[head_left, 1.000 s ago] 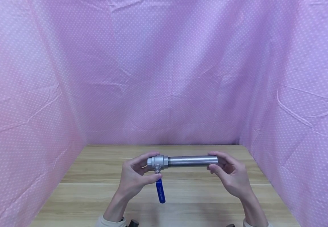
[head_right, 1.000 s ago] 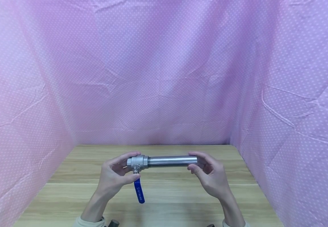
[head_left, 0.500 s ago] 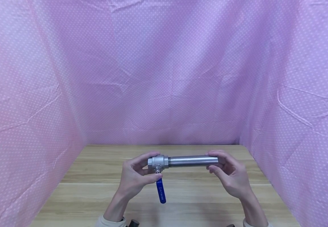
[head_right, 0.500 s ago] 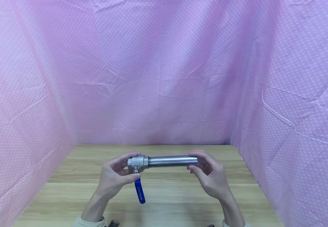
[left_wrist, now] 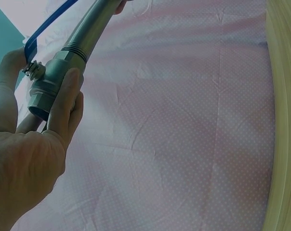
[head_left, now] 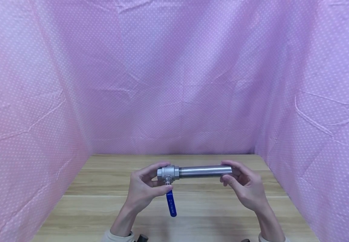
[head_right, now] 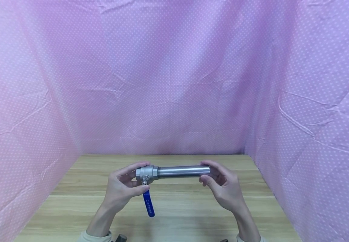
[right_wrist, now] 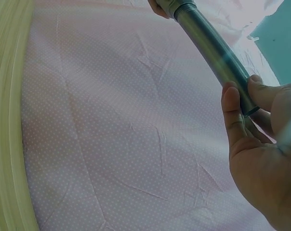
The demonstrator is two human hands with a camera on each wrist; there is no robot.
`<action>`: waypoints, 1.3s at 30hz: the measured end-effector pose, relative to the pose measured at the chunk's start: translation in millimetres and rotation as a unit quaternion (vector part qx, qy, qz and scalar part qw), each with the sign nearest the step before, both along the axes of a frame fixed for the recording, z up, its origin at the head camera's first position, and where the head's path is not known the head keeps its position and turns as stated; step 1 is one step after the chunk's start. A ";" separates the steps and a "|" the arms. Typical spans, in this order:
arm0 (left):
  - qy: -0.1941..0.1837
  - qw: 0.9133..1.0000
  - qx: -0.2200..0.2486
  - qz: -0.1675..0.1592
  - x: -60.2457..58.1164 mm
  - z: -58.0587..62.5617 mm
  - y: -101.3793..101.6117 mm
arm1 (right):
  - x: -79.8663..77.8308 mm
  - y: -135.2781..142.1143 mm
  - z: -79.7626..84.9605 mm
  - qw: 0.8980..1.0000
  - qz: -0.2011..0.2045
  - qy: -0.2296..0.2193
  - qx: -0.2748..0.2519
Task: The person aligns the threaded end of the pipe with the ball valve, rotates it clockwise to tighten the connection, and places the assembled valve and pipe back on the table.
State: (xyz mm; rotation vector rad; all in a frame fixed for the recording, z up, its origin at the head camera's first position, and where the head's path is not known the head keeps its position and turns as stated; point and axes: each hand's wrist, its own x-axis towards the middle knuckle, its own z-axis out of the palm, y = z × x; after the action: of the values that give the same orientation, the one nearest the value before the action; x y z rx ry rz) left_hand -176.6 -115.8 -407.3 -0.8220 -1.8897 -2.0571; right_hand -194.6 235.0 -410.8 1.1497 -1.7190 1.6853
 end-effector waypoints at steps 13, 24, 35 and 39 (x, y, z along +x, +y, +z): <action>0.016 1.000 -0.012 0.004 -2.2 -1.2 -1.1 | -2.6 0.0 -0.6 0.998 0.054 0.021 -0.028; 0.002 1.000 -0.008 0.001 0.3 0.6 -0.8 | -2.9 -1.1 -2.0 0.999 0.025 0.030 -0.027; 0.004 1.000 -0.007 0.007 0.3 -0.1 -0.5 | 0.9 -2.0 1.4 1.000 0.004 0.011 0.000; 0.006 1.000 -0.012 0.017 -0.1 -1.1 -0.9 | -1.2 -2.7 0.7 0.999 0.026 0.018 -0.007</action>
State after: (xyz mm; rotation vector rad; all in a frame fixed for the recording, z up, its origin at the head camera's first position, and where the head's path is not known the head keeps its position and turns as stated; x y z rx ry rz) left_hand -176.7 -116.7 -408.4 -0.8010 -1.9112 -2.0098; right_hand -195.8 232.3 -410.1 1.2218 -1.6671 1.6943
